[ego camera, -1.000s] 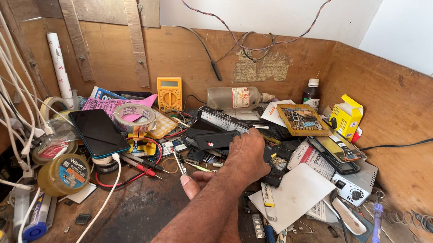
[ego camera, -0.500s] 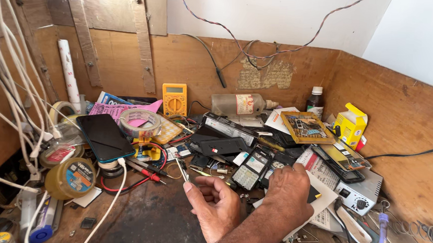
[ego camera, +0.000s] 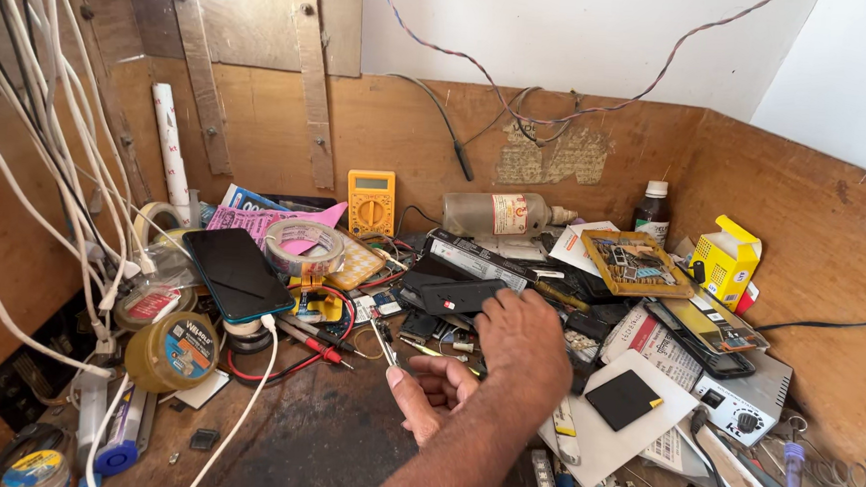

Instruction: The person handles a small electronic device, removes a white sticker from its back, and uses a screwdriver to unscrew and remove the back cover. The person then manipulates internal components and places the back cover aside.

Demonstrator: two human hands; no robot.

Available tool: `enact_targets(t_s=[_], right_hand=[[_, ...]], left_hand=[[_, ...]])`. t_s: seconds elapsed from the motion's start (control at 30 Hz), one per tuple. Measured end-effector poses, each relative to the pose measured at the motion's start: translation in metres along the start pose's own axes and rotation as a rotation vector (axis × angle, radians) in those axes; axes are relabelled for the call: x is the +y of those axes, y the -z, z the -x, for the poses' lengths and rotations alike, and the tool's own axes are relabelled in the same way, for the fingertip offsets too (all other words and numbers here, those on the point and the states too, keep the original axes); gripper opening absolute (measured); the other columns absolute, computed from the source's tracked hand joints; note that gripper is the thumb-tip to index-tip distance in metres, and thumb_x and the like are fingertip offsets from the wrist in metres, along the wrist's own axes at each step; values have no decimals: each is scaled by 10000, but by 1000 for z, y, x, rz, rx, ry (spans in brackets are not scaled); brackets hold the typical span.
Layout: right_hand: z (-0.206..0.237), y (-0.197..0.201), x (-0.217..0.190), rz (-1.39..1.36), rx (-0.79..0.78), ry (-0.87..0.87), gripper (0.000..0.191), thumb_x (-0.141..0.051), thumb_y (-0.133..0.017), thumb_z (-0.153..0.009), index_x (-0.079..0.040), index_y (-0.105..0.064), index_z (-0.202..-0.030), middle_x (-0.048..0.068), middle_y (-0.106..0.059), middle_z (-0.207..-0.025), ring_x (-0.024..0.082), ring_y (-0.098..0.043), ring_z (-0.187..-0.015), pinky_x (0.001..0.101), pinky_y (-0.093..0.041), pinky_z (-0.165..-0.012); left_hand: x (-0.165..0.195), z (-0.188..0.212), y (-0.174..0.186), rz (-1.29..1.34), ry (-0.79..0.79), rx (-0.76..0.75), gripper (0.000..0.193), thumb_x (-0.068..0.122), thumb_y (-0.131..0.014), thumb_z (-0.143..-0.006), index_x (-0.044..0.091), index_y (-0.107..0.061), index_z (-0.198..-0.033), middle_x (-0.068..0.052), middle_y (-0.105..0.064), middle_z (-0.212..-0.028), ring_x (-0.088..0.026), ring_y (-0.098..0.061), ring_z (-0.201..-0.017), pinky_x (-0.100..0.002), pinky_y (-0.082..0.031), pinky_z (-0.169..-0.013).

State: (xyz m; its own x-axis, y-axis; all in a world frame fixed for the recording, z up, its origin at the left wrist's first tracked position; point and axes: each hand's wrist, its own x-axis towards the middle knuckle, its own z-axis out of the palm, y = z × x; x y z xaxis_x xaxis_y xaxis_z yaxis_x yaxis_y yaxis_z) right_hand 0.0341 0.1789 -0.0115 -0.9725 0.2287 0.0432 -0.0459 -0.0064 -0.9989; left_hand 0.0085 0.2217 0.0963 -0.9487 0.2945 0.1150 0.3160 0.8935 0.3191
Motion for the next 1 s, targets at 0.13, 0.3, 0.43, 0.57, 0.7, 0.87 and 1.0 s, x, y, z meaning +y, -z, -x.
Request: enact_targets(t_s=[0.13, 0.3, 0.43, 0.57, 0.7, 0.87, 1.0], right_hand=[[0, 0, -1, 6, 2, -146, 386, -327, -822, -814, -88, -718, -1097, 8, -734, -864, 85, -669, -745, 263, -589, -638], [2, 3, -5, 47, -17, -103, 402, -326, -827, -817, -58, -724, -1098, 24, -719, -848, 106, -652, -731, 279, -590, -633], [3, 0, -8, 41, -18, -79, 416, -336, -827, -812, -61, -718, -1104, 30, -713, -855, 112, -636, -741, 282, -573, -625], [5, 2, -16, 77, -29, -98, 440, -369, -823, -811, -68, -710, -1110, 29, -713, -875, 115, -643, -770, 279, -583, -637], [17, 3, -26, 100, -4, -63, 476, -399, -838, -792, -65, -713, -1108, 29, -704, -885, 110, -655, -777, 278, -575, -655], [24, 4, -28, 29, 11, 29, 383, -320, -804, -806, -33, -725, -1047, 48, -731, -844, 137, -668, -694, 292, -571, -607], [22, 5, -29, -139, -63, 162, 308, -224, -789, -819, 7, -751, -1019, 62, -746, -834, 115, -660, -694, 270, -573, -615]], left_hand=[[-4, -6, -1, 53, 93, -55, 739, 200, -862, -793, -123, -455, -1317, -268, -483, -1311, -380, -504, -1258, -445, -436, -1085], [-5, -10, -4, 106, 128, -102, 760, 198, -872, -797, -118, -441, -1338, -267, -478, -1339, -379, -498, -1297, -439, -441, -1102], [-10, -17, -9, 196, 154, -66, 687, 187, -844, -833, -97, -469, -1333, -258, -525, -1342, -368, -523, -1309, -429, -466, -1099], [-19, -25, -21, 333, 146, -4, 438, 132, -787, -872, -40, -611, -1234, -236, -652, -1264, -357, -610, -1245, -440, -523, -1044], [-24, -36, -28, 545, 198, -74, 296, 136, -749, -876, 20, -715, -1146, -222, -725, -1178, -345, -705, -1134, -411, -580, -991], [-35, -51, -9, 751, 198, 125, 388, 267, -775, -866, 14, -705, -1151, -205, -725, -1161, -330, -714, -1077, -400, -571, -965], [-73, -43, 38, 1369, 55, 94, 359, 137, -724, -854, -32, -681, -1167, -188, -779, -1062, -258, -749, -889, -391, -589, -798]])
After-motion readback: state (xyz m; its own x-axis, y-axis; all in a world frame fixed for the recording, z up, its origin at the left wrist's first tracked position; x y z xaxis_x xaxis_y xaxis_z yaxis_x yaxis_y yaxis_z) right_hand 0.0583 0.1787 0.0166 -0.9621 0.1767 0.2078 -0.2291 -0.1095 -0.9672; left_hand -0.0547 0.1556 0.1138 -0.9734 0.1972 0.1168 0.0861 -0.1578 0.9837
